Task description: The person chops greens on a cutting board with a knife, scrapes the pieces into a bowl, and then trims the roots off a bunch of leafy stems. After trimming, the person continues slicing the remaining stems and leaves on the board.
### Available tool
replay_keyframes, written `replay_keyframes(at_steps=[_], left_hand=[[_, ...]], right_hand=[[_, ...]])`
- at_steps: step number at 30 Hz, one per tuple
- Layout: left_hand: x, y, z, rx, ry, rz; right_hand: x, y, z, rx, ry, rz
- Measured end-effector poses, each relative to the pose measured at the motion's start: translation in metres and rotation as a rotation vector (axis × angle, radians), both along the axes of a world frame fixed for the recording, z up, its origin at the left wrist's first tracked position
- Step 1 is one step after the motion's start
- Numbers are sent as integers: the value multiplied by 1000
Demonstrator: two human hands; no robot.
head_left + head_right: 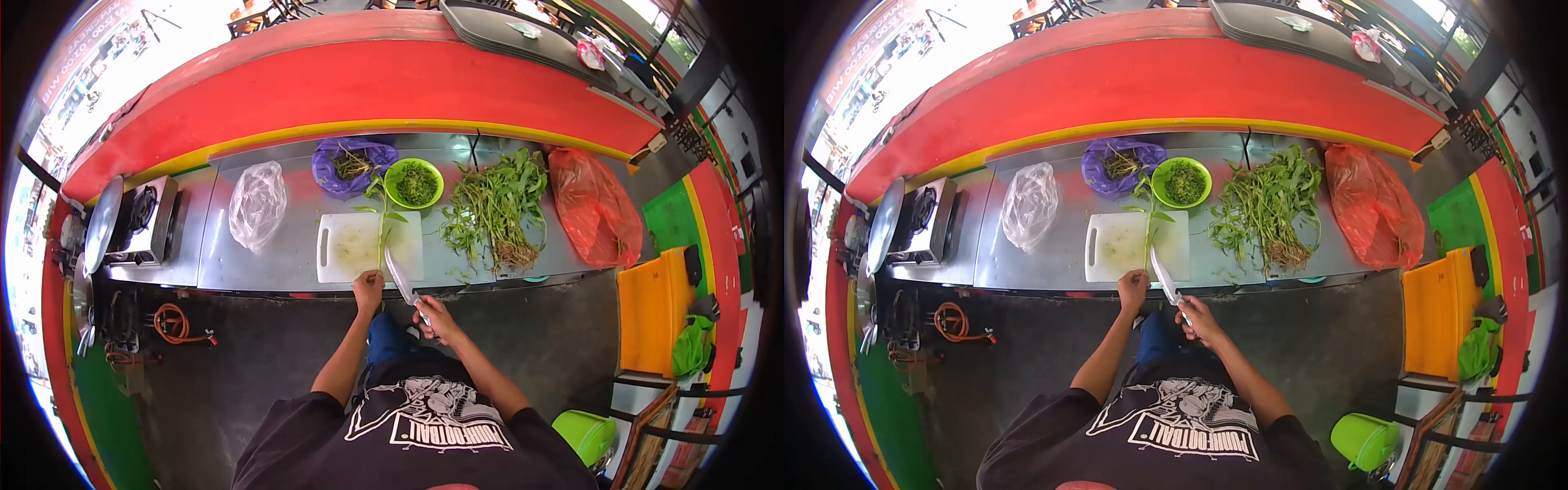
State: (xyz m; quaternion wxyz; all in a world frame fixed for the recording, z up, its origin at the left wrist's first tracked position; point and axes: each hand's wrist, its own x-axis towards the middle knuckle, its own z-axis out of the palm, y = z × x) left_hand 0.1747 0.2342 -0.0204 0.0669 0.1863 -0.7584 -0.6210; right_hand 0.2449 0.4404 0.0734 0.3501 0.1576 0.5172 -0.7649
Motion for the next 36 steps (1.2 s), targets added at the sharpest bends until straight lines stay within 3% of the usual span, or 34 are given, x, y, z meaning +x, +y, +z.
replay_keyframes(at_steps=[15, 23, 27, 32, 36], left_hand=[[-3, 3, -12, -246, 66, 46], [-2, 6, -7, -101, 54, 48], [2, 9, 15, -241, 60, 11], [-4, -1, -12, -246, 66, -49], [-15, -14, -16, -59, -124, -145]], right_hand=[[-9, -3, -4, 76, 45, 65], [-5, -6, 1, 64, -35, 55], [0, -10, -4, 70, -55, 14], [4, -15, -8, 40, -73, -30], [9, -27, -2, 137, -49, -72]])
